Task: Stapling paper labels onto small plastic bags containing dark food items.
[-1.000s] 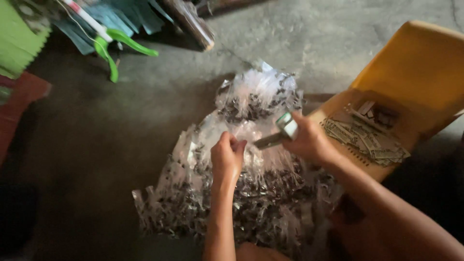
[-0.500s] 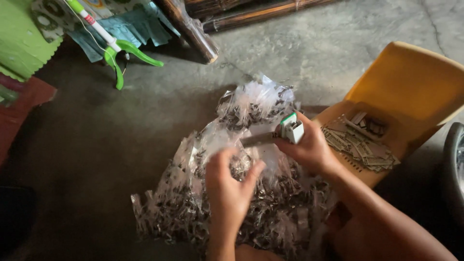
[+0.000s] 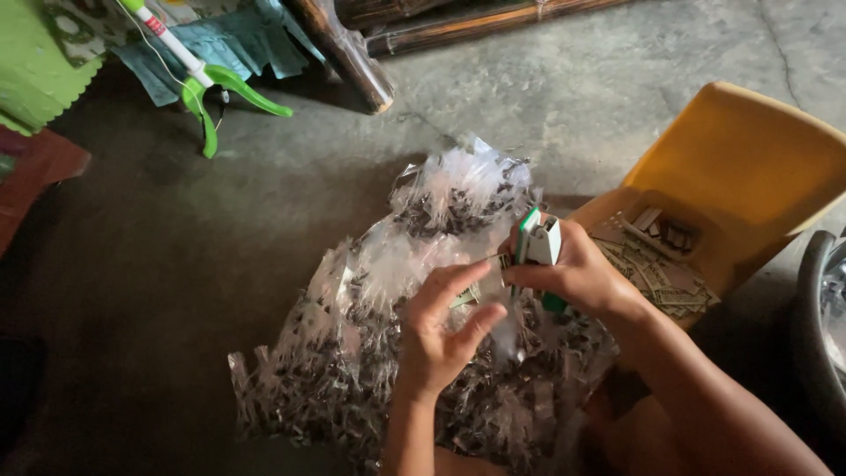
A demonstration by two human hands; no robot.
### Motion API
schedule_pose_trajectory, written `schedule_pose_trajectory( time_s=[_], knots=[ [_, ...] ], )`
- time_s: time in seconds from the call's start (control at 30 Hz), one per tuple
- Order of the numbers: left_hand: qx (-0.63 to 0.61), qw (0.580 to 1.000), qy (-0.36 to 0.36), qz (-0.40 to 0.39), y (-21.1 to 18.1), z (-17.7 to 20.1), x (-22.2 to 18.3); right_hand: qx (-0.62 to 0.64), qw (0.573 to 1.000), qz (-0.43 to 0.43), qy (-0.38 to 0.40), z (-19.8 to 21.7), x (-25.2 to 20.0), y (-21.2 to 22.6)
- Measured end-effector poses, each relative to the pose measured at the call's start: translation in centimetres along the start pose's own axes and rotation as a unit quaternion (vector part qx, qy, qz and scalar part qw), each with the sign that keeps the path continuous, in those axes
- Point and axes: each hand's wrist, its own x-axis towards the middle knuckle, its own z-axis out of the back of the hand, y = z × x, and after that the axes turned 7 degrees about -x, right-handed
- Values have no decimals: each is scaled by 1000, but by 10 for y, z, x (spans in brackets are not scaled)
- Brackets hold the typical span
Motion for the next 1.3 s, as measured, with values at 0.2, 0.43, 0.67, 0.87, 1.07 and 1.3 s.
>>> schedule_pose_trajectory(
  time_s=[0.2,0.43,0.67,0.87,1.07,1.3],
  knots=[
    [-24,985,-72,154,23,-17,-14,81,996,-41,-21,10,17,-23],
    [77,982,-72,154,41,-41,-26,322,920,-46,-219,-5,17,-29],
    [32,974,-52,217,20,-54,-11,-32,975,-71,-208,-22,38,-83],
    [43,970,-17,240,64,-49,-22,4,975,-109,-193,-5,32,-68],
    [-123,961,26,247,113,-32,7,75,995,-20,-57,14,37,-81],
    [56,946,-89,308,304,-65,-112,-7,980,-93,-173,29,36,-101]
  ],
)
